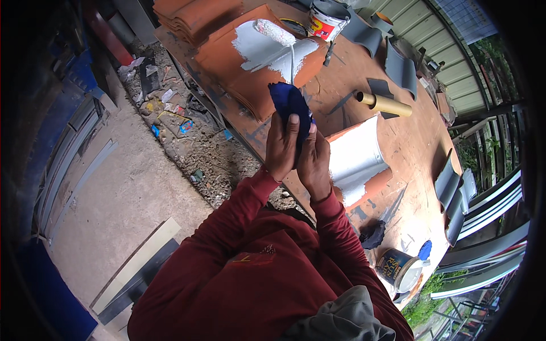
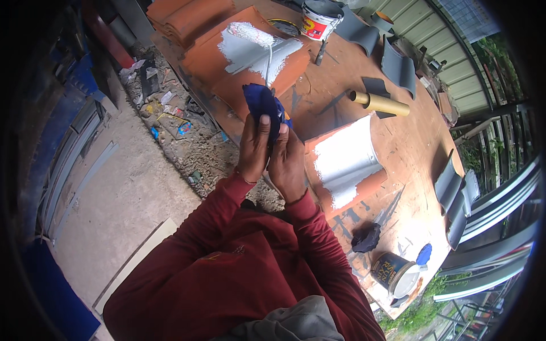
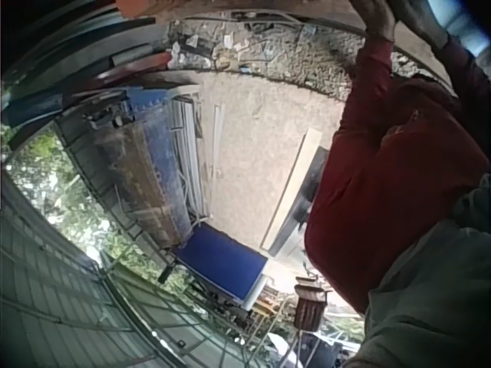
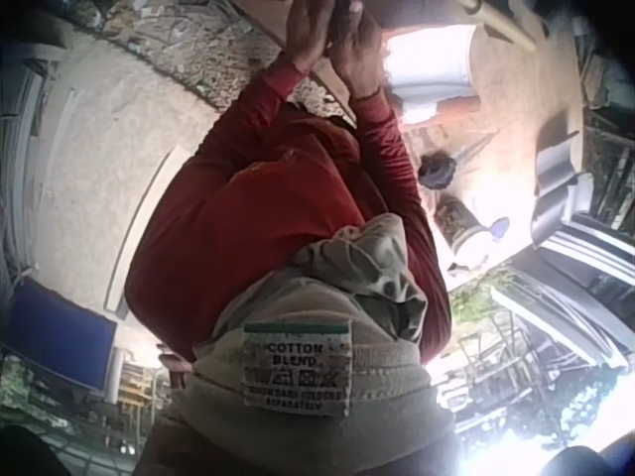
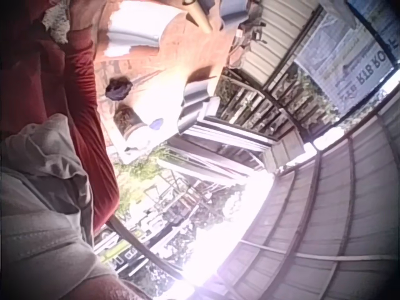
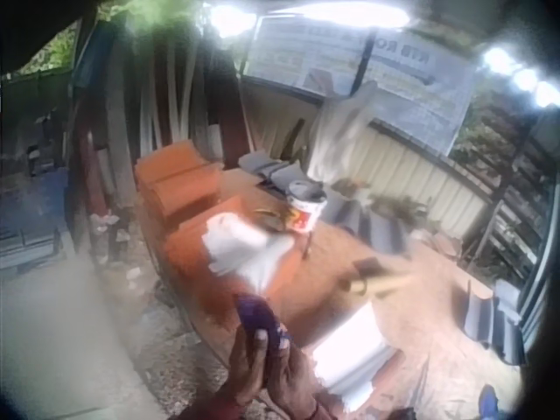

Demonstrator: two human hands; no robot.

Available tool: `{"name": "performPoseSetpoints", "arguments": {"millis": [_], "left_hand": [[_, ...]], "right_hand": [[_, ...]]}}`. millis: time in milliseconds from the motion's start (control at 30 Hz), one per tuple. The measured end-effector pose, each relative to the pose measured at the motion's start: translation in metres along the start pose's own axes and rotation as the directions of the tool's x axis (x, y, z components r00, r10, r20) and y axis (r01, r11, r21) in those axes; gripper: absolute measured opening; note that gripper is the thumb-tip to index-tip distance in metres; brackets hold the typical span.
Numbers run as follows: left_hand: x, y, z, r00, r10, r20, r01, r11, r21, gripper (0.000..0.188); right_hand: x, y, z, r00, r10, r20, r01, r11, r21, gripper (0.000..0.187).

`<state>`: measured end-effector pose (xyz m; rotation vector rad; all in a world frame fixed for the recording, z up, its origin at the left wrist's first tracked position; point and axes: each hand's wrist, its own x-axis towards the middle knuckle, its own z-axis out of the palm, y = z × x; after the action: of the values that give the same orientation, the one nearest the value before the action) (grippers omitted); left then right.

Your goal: The person stirs paint in a bucket using a scraper and a paint roller, applies the paint to roof tiles with the roller, and cleans the paint roller and their hands using a cloth and liquid from a bottle.

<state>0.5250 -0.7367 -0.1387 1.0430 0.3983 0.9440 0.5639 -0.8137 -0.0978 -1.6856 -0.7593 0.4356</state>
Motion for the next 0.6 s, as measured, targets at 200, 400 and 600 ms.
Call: {"name": "performPoseSetpoints", "arguments": {"millis": [200,400,600], "left_hand": [[0.031,-0.021,-0.003,0.993,0.094,-0.073,-0.068,0.952,0.300,0.045],[0.058,0.005,-0.020,0.906,0.326,0.269,-0.401,0.865,0.302,0.038],[0.030,-0.016,-0.026,0.925,-0.115,0.361,0.214,0.945,-0.246,0.052]], "right_hand": [[0.006,0.024,-0.004,0.997,0.039,0.060,-0.034,0.997,-0.075,0.063],[0.013,-0.019,-0.028,0.946,0.308,0.106,-0.325,0.901,0.288,0.064],[0.025,-0.020,-0.029,0.970,0.239,0.036,-0.241,0.944,0.224,0.061]]}}
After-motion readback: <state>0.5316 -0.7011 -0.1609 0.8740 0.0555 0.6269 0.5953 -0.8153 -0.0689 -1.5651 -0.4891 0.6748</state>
